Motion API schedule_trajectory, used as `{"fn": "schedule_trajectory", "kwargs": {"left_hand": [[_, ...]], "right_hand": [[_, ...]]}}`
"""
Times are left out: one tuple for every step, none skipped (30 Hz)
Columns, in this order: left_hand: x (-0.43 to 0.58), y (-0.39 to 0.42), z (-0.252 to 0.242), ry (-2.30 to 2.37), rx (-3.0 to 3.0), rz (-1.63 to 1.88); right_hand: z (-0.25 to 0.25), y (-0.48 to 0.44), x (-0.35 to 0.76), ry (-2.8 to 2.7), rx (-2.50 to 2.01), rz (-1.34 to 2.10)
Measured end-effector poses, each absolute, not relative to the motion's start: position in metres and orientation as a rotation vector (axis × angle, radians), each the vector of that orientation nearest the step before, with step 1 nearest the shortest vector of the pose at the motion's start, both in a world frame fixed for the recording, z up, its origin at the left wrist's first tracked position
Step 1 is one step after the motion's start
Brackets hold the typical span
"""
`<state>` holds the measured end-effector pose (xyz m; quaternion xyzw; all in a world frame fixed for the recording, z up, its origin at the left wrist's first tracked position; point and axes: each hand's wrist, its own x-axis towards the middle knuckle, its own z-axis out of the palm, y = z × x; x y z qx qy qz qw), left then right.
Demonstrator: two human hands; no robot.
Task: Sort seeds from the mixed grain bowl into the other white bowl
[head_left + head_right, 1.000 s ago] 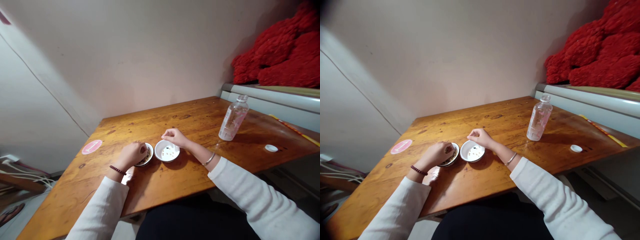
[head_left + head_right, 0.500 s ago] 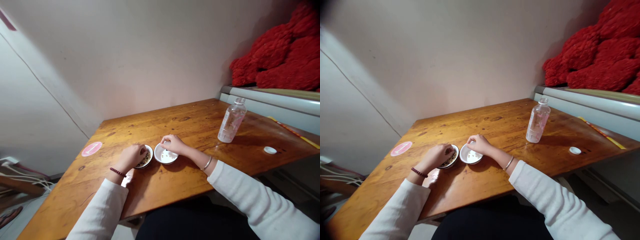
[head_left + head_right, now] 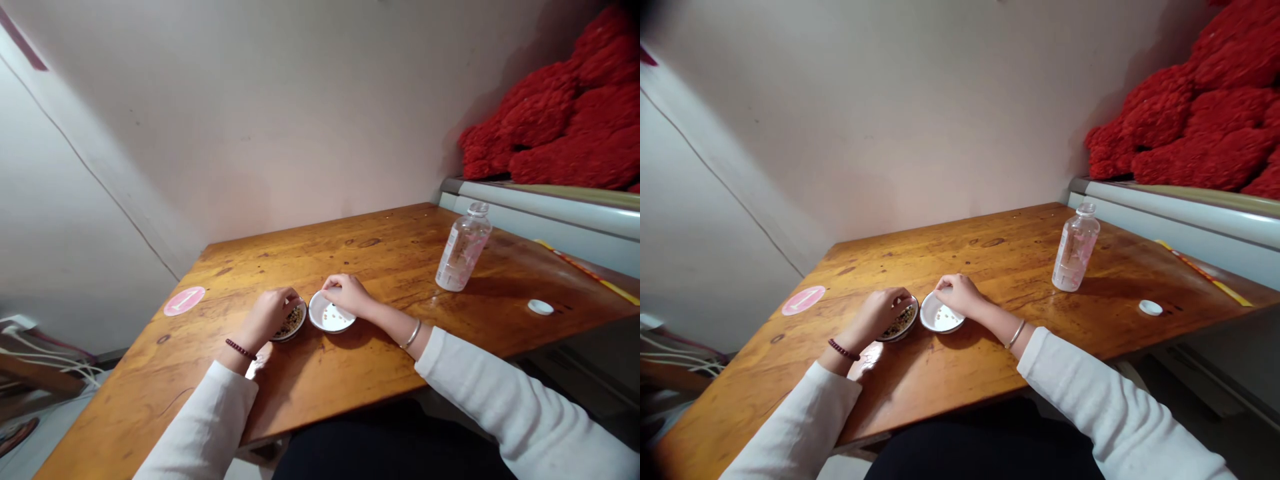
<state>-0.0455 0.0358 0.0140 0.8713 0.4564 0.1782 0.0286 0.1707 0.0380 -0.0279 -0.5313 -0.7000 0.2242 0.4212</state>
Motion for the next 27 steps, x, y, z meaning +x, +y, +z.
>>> {"fn": "schedule_trajectory", "kwargs": {"left_hand": [[-0.044, 0.035, 0.012, 1.4, 2.695, 0.57], [-0.042, 0.033, 0.011, 1.392, 2.704, 0.593], [-0.039, 0.032, 0.01, 1.378, 2.715, 0.621], [-0.037, 0.031, 0.009, 1.355, 2.727, 0.657], [-0.036, 0.029, 0.008, 1.329, 2.736, 0.698], [-0.034, 0.028, 0.008, 1.304, 2.74, 0.74], [-0.033, 0.027, 0.008, 1.286, 2.737, 0.777], [-0.032, 0.027, 0.008, 1.28, 2.727, 0.808], [-0.032, 0.027, 0.008, 1.284, 2.709, 0.833], [-0.032, 0.027, 0.008, 1.292, 2.686, 0.855], [-0.032, 0.028, 0.008, 1.298, 2.66, 0.878], [-0.032, 0.028, 0.008, 1.297, 2.632, 0.901], [-0.033, 0.029, 0.008, 1.292, 2.603, 0.922], [-0.033, 0.029, 0.007, 1.285, 2.577, 0.939], [-0.033, 0.029, 0.006, 1.281, 2.558, 0.95], [-0.033, 0.029, 0.005, 1.279, 2.549, 0.955], [-0.033, 0.029, 0.005, 1.281, 2.553, 0.952], [-0.033, 0.029, 0.004, 1.285, 2.568, 0.944], [-0.033, 0.028, 0.004, 1.289, 2.592, 0.936], [-0.033, 0.028, 0.004, 1.291, 2.622, 0.924], [-0.033, 0.027, 0.004, 1.293, 2.653, 0.913], [-0.033, 0.026, 0.004, 1.295, 2.68, 0.901], [-0.032, 0.025, 0.005, 1.299, 2.701, 0.89], [-0.032, 0.024, 0.005, 1.303, 2.716, 0.879], [-0.032, 0.024, 0.006, 1.309, 2.726, 0.868], [-0.031, 0.023, 0.007, 1.315, 2.732, 0.856], [-0.031, 0.023, 0.007, 1.319, 2.738, 0.842]], "right_hand": [[-0.028, 0.037, 0.171, -1.756, -1.335, 0.551], [-0.027, 0.036, 0.171, -1.754, -1.343, 0.531], [-0.025, 0.035, 0.171, -1.751, -1.348, 0.503], [-0.023, 0.034, 0.172, -1.748, -1.343, 0.473], [-0.021, 0.032, 0.172, -1.748, -1.325, 0.451], [-0.018, 0.031, 0.173, -1.749, -1.293, 0.447], [-0.016, 0.03, 0.173, -1.75, -1.252, 0.465], [-0.014, 0.03, 0.174, -1.747, -1.21, 0.495], [-0.013, 0.03, 0.174, -1.74, -1.174, 0.534], [-0.012, 0.031, 0.174, -1.732, -1.145, 0.574], [-0.012, 0.031, 0.174, -1.725, -1.124, 0.611], [-0.012, 0.032, 0.174, -1.724, -1.11, 0.639], [-0.013, 0.032, 0.174, -1.73, -1.102, 0.66], [-0.013, 0.032, 0.174, -1.741, -1.099, 0.678], [-0.014, 0.031, 0.173, -1.757, -1.097, 0.691], [-0.015, 0.031, 0.172, -1.771, -1.097, 0.698], [-0.015, 0.029, 0.172, -1.783, -1.098, 0.701], [-0.015, 0.028, 0.171, -1.791, -1.098, 0.7], [-0.015, 0.027, 0.17, -1.794, -1.096, 0.698], [-0.015, 0.026, 0.17, -1.794, -1.094, 0.694], [-0.015, 0.025, 0.169, -1.792, -1.095, 0.691], [-0.015, 0.025, 0.169, -1.791, -1.093, 0.692], [-0.015, 0.025, 0.17, -1.792, -1.088, 0.695], [-0.015, 0.024, 0.17, -1.793, -1.083, 0.7], [-0.015, 0.024, 0.17, -1.795, -1.078, 0.705], [-0.015, 0.024, 0.17, -1.799, -1.073, 0.707], [-0.015, 0.024, 0.17, -1.805, -1.068, 0.706]]}}
